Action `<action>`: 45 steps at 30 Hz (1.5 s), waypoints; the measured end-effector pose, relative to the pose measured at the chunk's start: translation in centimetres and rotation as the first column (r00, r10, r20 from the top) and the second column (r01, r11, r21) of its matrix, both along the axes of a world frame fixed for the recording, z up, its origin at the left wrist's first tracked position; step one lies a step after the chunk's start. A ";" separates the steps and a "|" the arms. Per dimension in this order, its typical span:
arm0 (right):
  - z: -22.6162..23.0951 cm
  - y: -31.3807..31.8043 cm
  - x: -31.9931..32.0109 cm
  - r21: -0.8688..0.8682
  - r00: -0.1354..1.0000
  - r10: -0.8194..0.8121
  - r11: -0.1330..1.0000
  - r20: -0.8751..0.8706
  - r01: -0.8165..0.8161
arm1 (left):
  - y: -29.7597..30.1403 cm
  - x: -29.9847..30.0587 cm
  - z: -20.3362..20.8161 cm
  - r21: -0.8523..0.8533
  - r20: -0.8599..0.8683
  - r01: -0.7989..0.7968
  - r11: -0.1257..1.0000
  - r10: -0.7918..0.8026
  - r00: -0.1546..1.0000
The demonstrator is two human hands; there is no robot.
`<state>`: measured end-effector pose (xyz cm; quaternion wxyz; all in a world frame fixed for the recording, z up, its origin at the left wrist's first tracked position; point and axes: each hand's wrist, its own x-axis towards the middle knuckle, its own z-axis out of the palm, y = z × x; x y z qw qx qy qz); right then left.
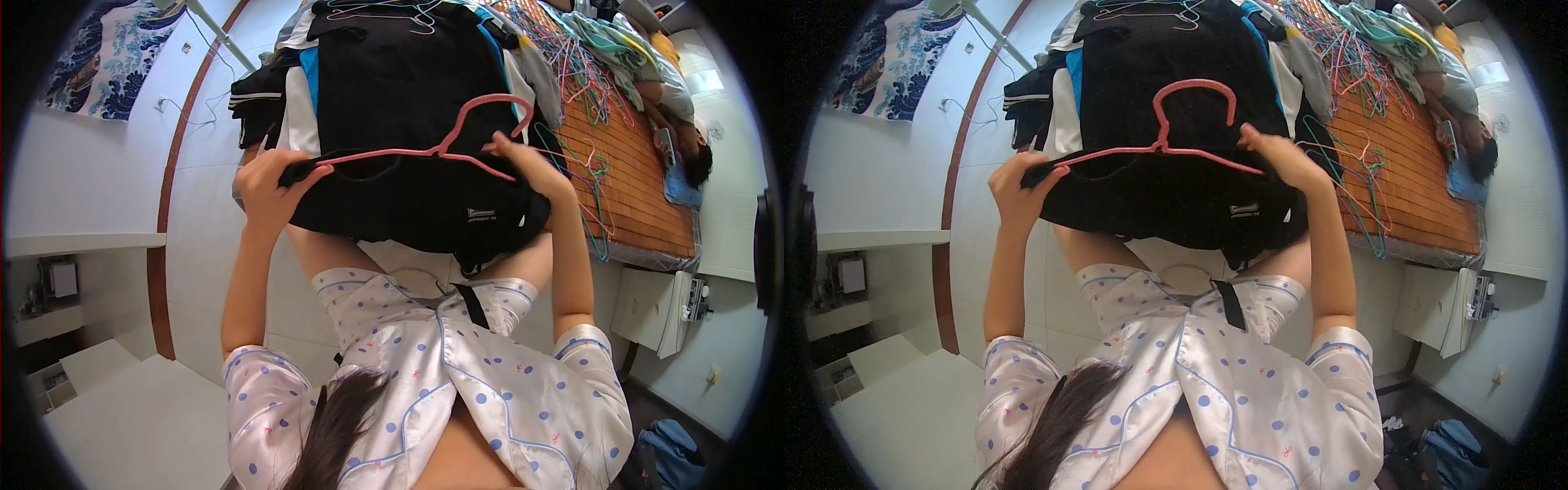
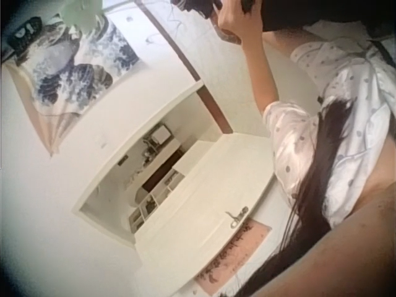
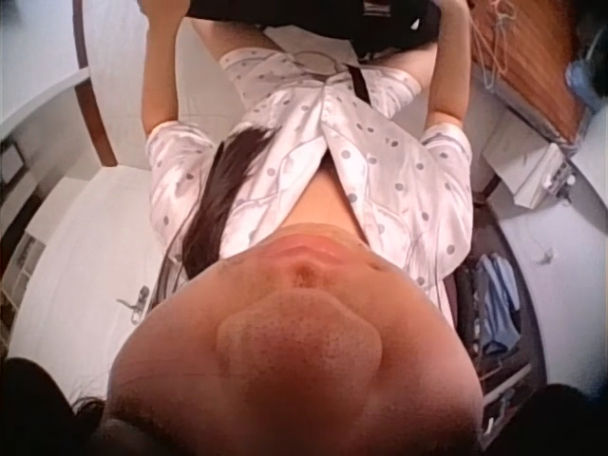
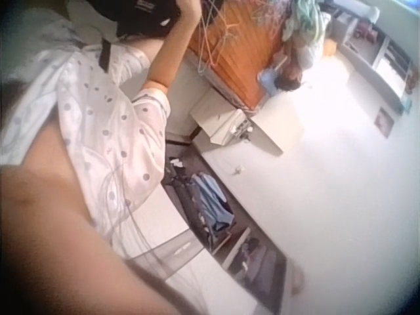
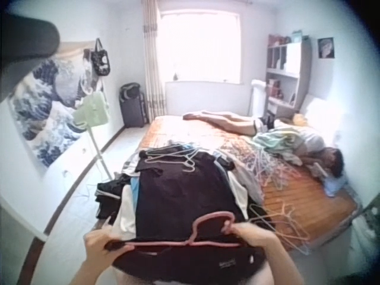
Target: The person puts a jacket, pants, and a t-shirt onto hangers and hangs each item inside a wardrobe.
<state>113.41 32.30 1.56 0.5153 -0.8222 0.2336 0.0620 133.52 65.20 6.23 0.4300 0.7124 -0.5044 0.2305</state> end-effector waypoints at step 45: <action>30.6 5.6 -12.1 -0.533 0.658 -0.081 0.518 0.748 0.669 | -11.8 -3.7 20.1 -0.376 -0.054 0.032 0.926 -0.056 0.997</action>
